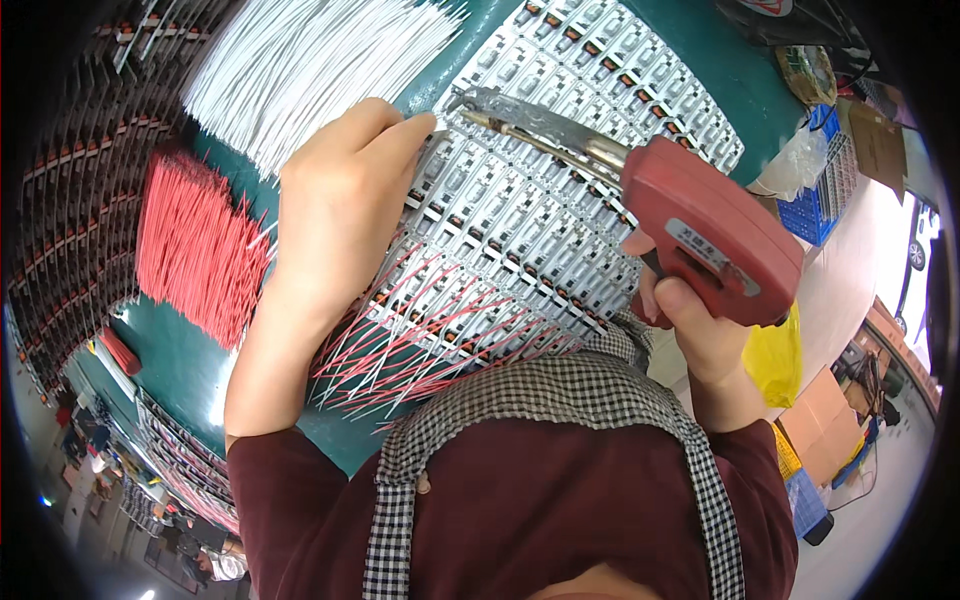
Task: The person is assembling electrical components using a soldering iron.
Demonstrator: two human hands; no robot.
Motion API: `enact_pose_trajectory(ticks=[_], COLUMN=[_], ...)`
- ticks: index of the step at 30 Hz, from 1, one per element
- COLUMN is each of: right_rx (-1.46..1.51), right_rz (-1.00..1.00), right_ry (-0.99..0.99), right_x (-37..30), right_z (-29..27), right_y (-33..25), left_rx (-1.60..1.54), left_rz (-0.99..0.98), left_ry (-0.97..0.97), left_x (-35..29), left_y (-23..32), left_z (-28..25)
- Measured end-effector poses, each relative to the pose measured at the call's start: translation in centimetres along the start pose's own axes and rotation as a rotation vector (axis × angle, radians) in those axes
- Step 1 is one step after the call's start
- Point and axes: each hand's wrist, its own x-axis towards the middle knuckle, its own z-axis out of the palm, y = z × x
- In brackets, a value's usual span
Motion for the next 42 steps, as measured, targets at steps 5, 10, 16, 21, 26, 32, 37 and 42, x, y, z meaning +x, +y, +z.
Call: enact_pose_trajectory(ticks=[5,10,16,21,26,32,37,42], right_rx=[0.009,-0.144,-0.073,-0.205,-0.271,-0.599,-0.355,-0.309], right_rz=[0.0,0.035,0.093,0.092,0.025,-0.082,0.065,0.143], right_ry=[0.01,-0.01,0.054,0.018,0.048,-0.079,0.056,0.025], right_x=[0.5,0.5,0.4,0.3,0.5,0.4,-0.2,-0.6], right_z=[0.3,0.6,1.4,1.0,1.3,0.8,1.1,0.6], right_y=[0.1,-0.3,-0.9,-0.8,-0.4,-0.5,-0.9,-1.4], left_rx=[0.06,0.085,0.082,0.091,0.089,0.1,0.105,0.128], left_rz=[0.062,0.053,0.049,0.053,0.064,0.061,0.045,0.05], left_ry=[-0.022,-0.028,-0.04,-0.029,-0.027,-0.024,-0.049,-0.053], left_x=[-0.1,-0.5,-0.5,-0.5,-0.4,-0.5,-0.4,-0.4], left_y=[-0.2,-0.2,-0.1,0.0,0.1,0.1,0.3,0.3], left_z=[0.2,0.1,0.1,0.1,0.2,0.2,0.2,0.2])
